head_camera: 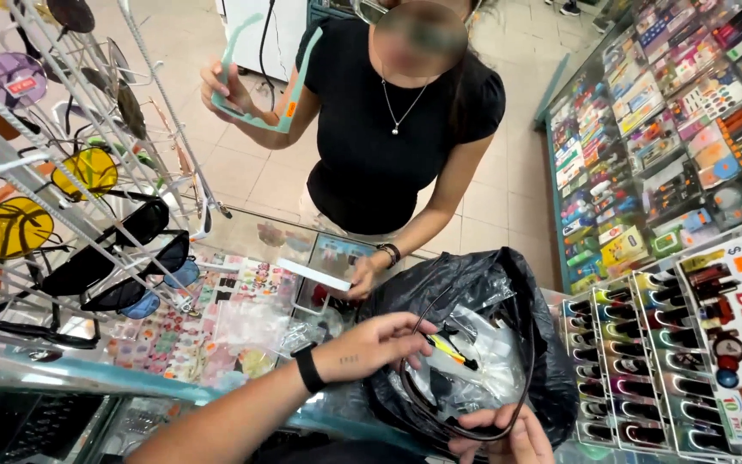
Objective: Sorting and inspecting various pairs of sunglasses from a black plastic bag on a store counter.
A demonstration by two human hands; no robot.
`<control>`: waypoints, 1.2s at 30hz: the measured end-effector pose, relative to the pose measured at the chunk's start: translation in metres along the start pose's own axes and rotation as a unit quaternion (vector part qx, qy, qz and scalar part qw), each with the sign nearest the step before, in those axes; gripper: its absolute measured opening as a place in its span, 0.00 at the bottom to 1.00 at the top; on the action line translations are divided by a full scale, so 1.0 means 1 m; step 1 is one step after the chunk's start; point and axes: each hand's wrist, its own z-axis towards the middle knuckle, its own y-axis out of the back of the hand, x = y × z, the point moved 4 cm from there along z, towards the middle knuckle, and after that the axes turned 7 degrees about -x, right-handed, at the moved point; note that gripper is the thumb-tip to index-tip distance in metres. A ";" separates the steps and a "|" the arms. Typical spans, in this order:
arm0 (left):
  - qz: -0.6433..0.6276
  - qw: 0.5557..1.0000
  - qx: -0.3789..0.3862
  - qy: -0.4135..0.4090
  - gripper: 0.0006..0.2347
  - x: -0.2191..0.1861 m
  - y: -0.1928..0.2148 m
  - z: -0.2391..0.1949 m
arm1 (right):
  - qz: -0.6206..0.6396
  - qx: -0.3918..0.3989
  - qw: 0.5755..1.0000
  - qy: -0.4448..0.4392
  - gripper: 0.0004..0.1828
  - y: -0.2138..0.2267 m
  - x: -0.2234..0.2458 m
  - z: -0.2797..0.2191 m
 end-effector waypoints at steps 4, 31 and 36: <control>-0.030 0.999 -0.009 -0.022 0.14 -0.005 -0.002 -0.013 | 0.003 0.086 0.994 0.069 0.17 -0.017 0.011 0.015; 0.032 0.986 -0.110 -0.123 0.22 -0.080 0.010 -0.033 | 0.079 0.046 0.996 0.011 0.19 -0.043 0.019 0.054; -0.246 0.916 -0.266 -0.171 0.40 -0.093 0.033 -0.024 | 0.139 0.059 0.988 0.004 0.23 -0.040 0.053 0.053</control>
